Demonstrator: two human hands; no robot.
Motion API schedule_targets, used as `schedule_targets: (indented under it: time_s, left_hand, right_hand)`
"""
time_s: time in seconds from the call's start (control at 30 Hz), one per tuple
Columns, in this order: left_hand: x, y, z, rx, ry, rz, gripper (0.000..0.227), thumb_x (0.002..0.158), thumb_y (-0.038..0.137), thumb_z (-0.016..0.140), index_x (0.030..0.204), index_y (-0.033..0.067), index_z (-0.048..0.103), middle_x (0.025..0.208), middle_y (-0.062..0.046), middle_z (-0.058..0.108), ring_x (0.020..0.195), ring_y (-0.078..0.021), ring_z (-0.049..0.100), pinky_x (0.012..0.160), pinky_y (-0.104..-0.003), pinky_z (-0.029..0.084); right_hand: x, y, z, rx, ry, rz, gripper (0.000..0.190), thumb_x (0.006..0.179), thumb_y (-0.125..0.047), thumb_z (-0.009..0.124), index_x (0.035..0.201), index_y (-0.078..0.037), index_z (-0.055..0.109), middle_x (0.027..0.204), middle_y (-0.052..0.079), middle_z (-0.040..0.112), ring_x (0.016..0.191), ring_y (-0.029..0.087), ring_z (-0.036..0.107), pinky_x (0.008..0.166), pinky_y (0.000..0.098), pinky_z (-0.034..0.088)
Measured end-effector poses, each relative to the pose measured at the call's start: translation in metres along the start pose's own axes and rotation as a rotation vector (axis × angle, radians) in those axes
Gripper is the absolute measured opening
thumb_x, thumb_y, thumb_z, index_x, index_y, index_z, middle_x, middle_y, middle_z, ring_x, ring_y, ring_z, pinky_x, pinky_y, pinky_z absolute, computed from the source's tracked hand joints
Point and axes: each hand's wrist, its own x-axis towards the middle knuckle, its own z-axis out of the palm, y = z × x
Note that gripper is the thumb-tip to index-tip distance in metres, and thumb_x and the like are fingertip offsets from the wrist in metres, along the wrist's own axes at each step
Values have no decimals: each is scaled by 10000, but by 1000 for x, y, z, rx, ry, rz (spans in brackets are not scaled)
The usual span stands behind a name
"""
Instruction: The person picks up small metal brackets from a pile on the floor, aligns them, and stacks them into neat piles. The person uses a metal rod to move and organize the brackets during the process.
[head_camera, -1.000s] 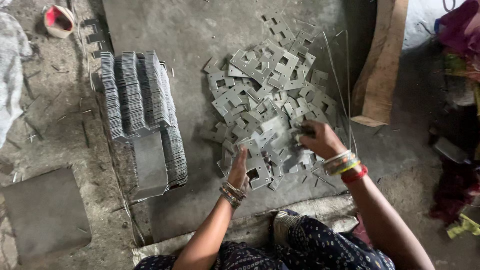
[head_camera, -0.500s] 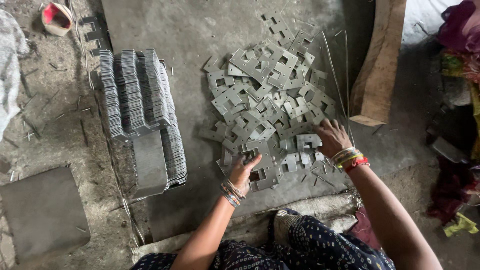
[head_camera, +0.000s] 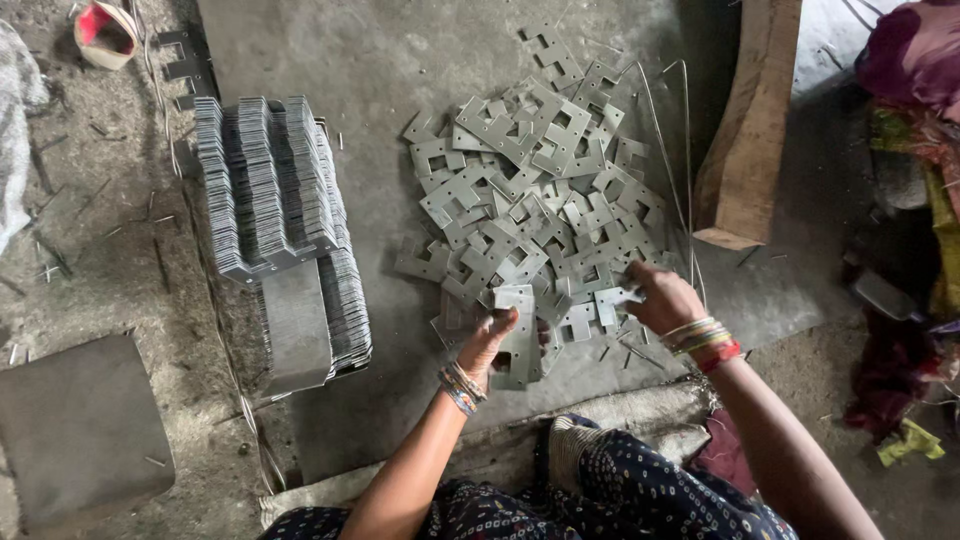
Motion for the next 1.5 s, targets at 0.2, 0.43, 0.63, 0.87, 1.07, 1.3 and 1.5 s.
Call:
schedule_targets:
  time_s: [0.2,0.43,0.63,0.87,1.07,1.3,1.5]
  left_hand:
    - [-21,20,18,-91,197,-173,1026,582,604,879,1392,98,504,1411,-28,599,1346,-154,461,1124,-419,269]
    - [-2,8,4,23,-16,93,717,825,596,834,1248,42,666,1210,-19,625,1149,-171,517,1063,-407,390]
    - [14,-21,-9,78,-36,60,530,907,542,817,1011,60,623,1006,45,589,977,-112,504,922,-350,395]
    - [-9,-5,-10,-2,90,66,545,771,533,814,1114,133,674,1018,96,664,983,-58,587,952,-296,451]
    - [-31,49,-4,-109,-20,-24,527,876,538,743,1096,66,662,984,10,703,938,-136,687,877,-354,571]
    - [-29,65,2,-211,-25,-114,575,934,525,675,1237,37,678,1104,-62,749,969,-160,713,886,-366,572]
    - [-25,81,22,-290,-32,-193,734,884,674,591,1321,84,630,1149,-59,739,996,-158,721,883,-354,584]
  right_hand:
    - [2,31,25,-463,268,-334,516,617,-256,784,1105,-150,656,1083,65,700,972,324,706,755,463,589]
    - [6,29,-7,-60,-9,-88,240,924,-295,765,1138,-196,719,958,55,788,760,226,756,708,391,613]
    - [36,17,-8,288,36,-370,299,837,-151,775,1102,-69,662,1015,117,779,857,245,779,733,373,654]
    - [120,84,-3,-150,337,-20,479,770,-179,817,1176,-8,628,1115,221,695,1072,429,650,934,491,530]
    - [187,144,19,-65,270,135,543,692,-169,834,1143,42,617,1068,274,666,1007,458,613,889,526,487]
    - [174,176,2,501,126,426,323,762,-152,821,1066,-85,735,950,152,757,839,287,678,722,414,536]
    - [111,81,-42,127,432,108,173,846,-92,744,1016,-71,718,943,136,749,811,247,718,704,376,565]
